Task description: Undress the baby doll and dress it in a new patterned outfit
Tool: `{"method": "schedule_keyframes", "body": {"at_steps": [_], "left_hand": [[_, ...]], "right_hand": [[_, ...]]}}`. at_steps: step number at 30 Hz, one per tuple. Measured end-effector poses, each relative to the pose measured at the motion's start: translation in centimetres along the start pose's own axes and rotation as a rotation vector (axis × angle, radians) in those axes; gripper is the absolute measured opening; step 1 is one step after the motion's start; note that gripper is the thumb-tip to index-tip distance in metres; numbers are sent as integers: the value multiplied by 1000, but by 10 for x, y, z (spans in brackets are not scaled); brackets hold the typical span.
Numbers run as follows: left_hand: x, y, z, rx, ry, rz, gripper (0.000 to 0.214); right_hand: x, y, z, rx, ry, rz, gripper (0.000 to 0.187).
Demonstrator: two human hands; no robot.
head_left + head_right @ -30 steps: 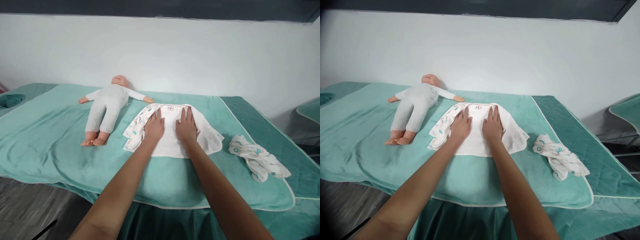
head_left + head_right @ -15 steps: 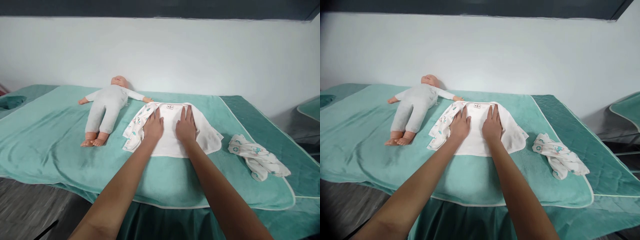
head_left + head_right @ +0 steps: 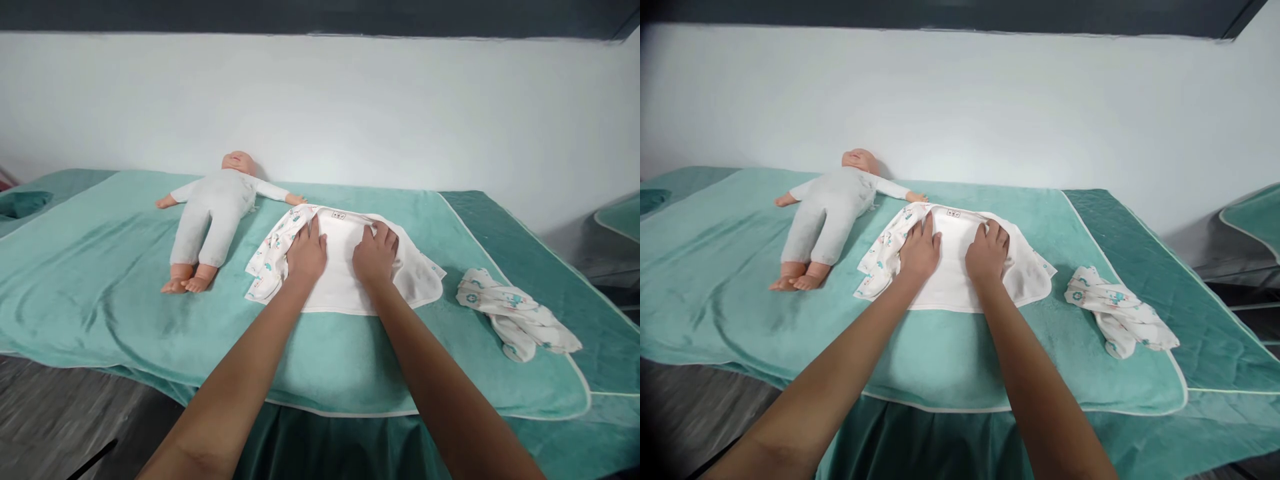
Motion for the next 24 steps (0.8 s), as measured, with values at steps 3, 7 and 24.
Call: {"method": "schedule_keyframes", "body": {"at_steps": [3, 7, 24], "left_hand": [[0, 0, 0, 0, 11, 0, 62], [0, 0, -1, 4, 43, 13, 61], [-3, -1, 0, -63, 123, 20, 61]], "right_hand": [[1, 1, 0, 19, 19, -11, 51], [1, 3, 0, 37, 74, 2, 58], [1, 1, 0, 35, 245, -5, 59]]}}
Point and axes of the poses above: each hand's wrist, its own z-axis towards the middle knuckle, its own x-axis out of the palm, y = z × x, the point moved 2 cm from there along z, towards the middle knuckle, and after that the axes turned 7 degrees about x, right-handed, at the moved point
